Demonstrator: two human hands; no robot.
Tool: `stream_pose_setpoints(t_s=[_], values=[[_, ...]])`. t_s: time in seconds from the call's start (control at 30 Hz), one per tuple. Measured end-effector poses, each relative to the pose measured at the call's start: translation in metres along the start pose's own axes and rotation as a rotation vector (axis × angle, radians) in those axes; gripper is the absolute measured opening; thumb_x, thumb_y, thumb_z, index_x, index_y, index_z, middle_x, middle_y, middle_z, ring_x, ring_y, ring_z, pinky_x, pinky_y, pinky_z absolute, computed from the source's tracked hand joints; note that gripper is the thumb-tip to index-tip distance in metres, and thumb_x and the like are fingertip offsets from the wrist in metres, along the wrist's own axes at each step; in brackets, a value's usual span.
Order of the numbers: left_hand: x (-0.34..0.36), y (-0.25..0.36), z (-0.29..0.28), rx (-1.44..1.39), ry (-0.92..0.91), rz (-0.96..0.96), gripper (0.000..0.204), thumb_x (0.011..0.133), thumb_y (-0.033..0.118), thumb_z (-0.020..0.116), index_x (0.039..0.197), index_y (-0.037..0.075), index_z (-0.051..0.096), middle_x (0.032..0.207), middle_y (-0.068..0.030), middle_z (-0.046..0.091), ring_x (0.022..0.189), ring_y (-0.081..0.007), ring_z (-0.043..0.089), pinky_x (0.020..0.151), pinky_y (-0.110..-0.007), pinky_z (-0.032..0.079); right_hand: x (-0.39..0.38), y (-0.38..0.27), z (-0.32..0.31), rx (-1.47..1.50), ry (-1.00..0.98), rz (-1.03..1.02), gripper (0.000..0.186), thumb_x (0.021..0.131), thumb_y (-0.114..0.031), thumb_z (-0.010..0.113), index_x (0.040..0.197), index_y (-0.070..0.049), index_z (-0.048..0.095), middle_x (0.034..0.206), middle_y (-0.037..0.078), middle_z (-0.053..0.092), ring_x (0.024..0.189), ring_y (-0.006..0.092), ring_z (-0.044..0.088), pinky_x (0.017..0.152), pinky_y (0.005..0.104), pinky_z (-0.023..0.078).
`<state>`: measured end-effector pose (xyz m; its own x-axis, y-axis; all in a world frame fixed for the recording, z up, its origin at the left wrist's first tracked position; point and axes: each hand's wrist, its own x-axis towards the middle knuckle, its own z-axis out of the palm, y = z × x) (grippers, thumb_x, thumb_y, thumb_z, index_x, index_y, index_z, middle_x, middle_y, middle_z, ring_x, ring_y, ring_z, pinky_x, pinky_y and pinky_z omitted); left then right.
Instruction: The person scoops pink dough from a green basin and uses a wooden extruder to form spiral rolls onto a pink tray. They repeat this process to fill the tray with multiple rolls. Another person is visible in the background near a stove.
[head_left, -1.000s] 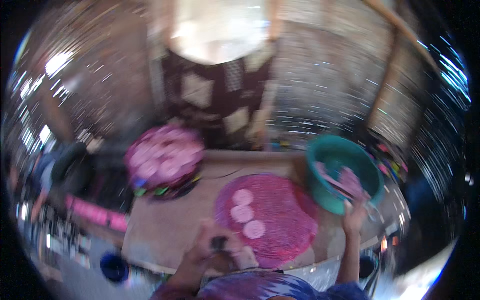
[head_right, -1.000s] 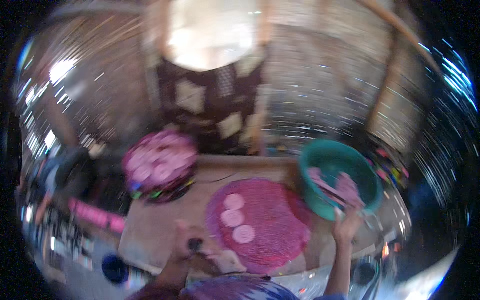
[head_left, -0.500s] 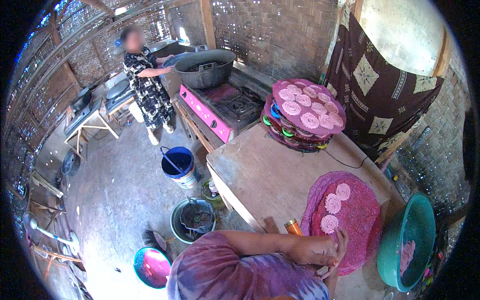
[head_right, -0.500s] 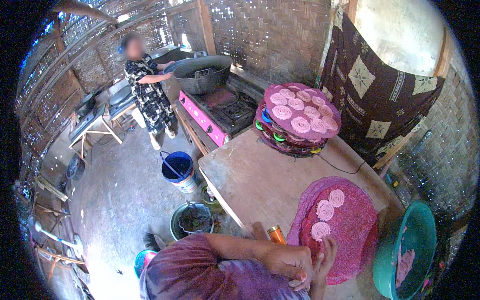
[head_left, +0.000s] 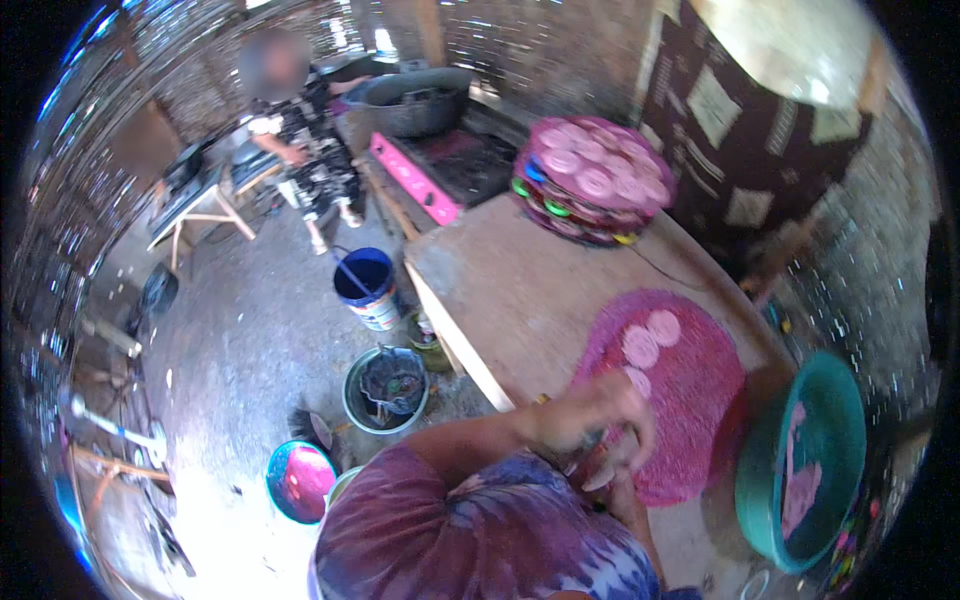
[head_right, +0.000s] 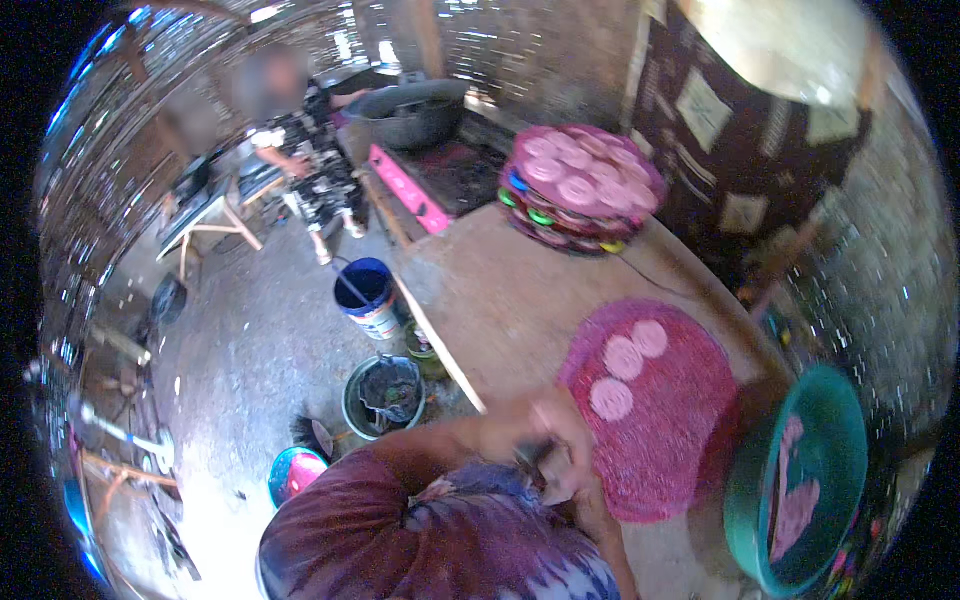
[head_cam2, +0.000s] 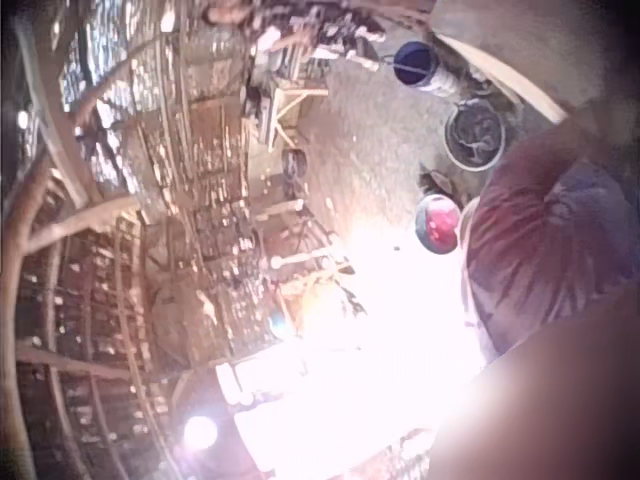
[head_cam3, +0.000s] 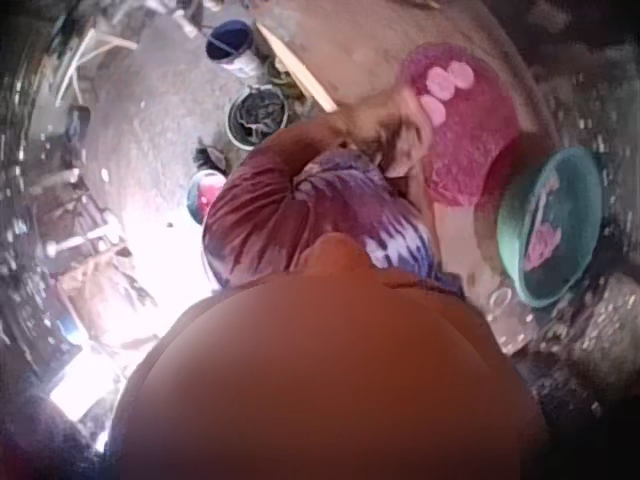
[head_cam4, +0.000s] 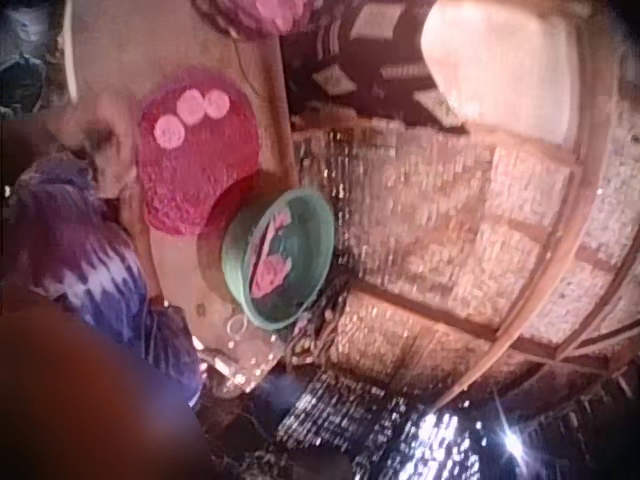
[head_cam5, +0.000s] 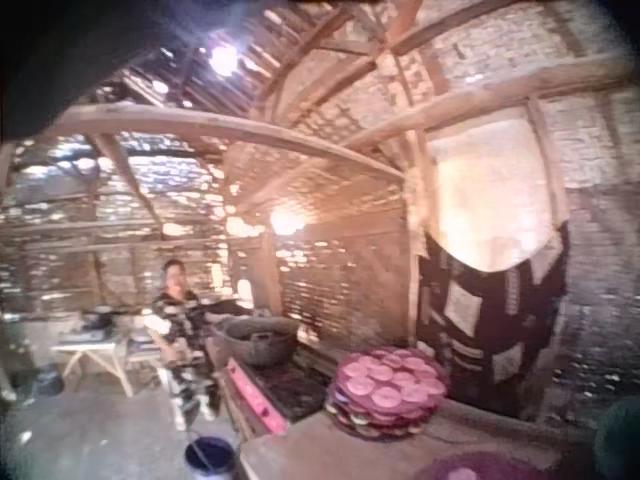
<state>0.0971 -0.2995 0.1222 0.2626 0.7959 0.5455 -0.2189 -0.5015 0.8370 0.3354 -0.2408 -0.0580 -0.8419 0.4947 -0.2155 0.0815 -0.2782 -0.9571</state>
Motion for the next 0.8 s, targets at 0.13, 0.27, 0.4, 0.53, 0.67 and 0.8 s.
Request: stream_pose_setpoints(t_s=[0.13, 0.27, 0.4, 0.53, 0.67, 0.8], values=[[0.024, -0.002, -0.007, -0.351, 0.229, 0.026, 0.088, 0.096, 0.065, 0.009, 0.069, -0.002, 0.058, 0.063, -0.0158, 0.060, 0.054, -0.0267, 0.060, 0.060, -0.036, 0.052, -0.017, -0.036, -0.009, 0.217, -0.206, 0.147, 0.075, 0.092, -0.066, 0.043, 0.129, -0.002, 0.052, 0.112, 0.009, 0.063, 0.100, 0.0202, 0.060, 0.086, 0.0345, 0.048], [0.070, -0.019, -0.034, -0.787, 0.257, 0.194, 0.081, 0.092, 0.073, 0.012, 0.063, 0.008, 0.051, 0.054, -0.0063, 0.049, 0.050, -0.0267, 0.054, 0.061, -0.044, 0.051, -0.032, -0.120, -0.050, 0.132, -0.255, 0.133, 0.075, 0.091, -0.068, 0.040, 0.128, -0.004, 0.051, 0.102, 0.010, 0.066, 0.090, 0.0165, 0.063, 0.075, 0.0303, 0.051], [0.102, -0.078, -0.059, -0.975, 0.330, 0.097, 0.071, 0.087, 0.078, 0.031, 0.067, 0.013, 0.052, 0.061, -0.0016, 0.047, 0.065, -0.0218, 0.050, 0.075, -0.043, 0.047, -0.035, -0.171, -0.087, 0.116, -0.181, 0.264, 0.064, 0.098, -0.060, 0.032, 0.129, -0.008, 0.051, 0.099, 0.012, 0.068, 0.070, 0.0167, 0.066, 0.055, 0.0272, 0.052], [0.092, -0.169, -0.069, -1.168, 0.521, 0.065, 0.066, 0.085, 0.077, 0.039, 0.071, 0.014, 0.054, 0.062, -0.0009, 0.047, 0.067, -0.0203, 0.050, 0.076, -0.041, 0.046, -0.020, -0.169, -0.095, 0.058, -0.053, 0.380, 0.071, 0.094, -0.068, 0.030, 0.121, -0.007, 0.054, 0.081, 0.010, 0.065, 0.059, 0.0163, 0.062, 0.047, 0.0302, 0.050], [0.074, -0.244, -0.081, -1.309, 0.640, 0.099, 0.062, 0.087, 0.073, 0.040, 0.072, 0.014, 0.054, 0.062, -0.0007, 0.048, 0.065, -0.0197, 0.050, 0.074, -0.040, 0.046, 0.004, -0.136, -0.128, -0.060, -0.134, 0.549, 0.077, 0.091, -0.074, 0.029, 0.118, -0.008, 0.056, 0.089, 0.008, 0.063, 0.061, 0.0141, 0.060, 0.048, 0.0287, 0.049], [0.047, -0.274, -0.079, -1.319, 0.736, 0.102, 0.062, 0.089, 0.072, 0.035, 0.073, 0.014, 0.053, 0.062, -0.0010, 0.047, 0.060, -0.0189, 0.048, 0.070, -0.037, 0.044, 0.013, -0.127, -0.108, -0.239, 0.013, 0.609, 0.081, 0.086, -0.080, 0.027, 0.096, -0.007, 0.060, 0.071, 0.003, 0.057, 0.056, 0.0128, 0.056, 0.046, 0.0271, 0.046]])
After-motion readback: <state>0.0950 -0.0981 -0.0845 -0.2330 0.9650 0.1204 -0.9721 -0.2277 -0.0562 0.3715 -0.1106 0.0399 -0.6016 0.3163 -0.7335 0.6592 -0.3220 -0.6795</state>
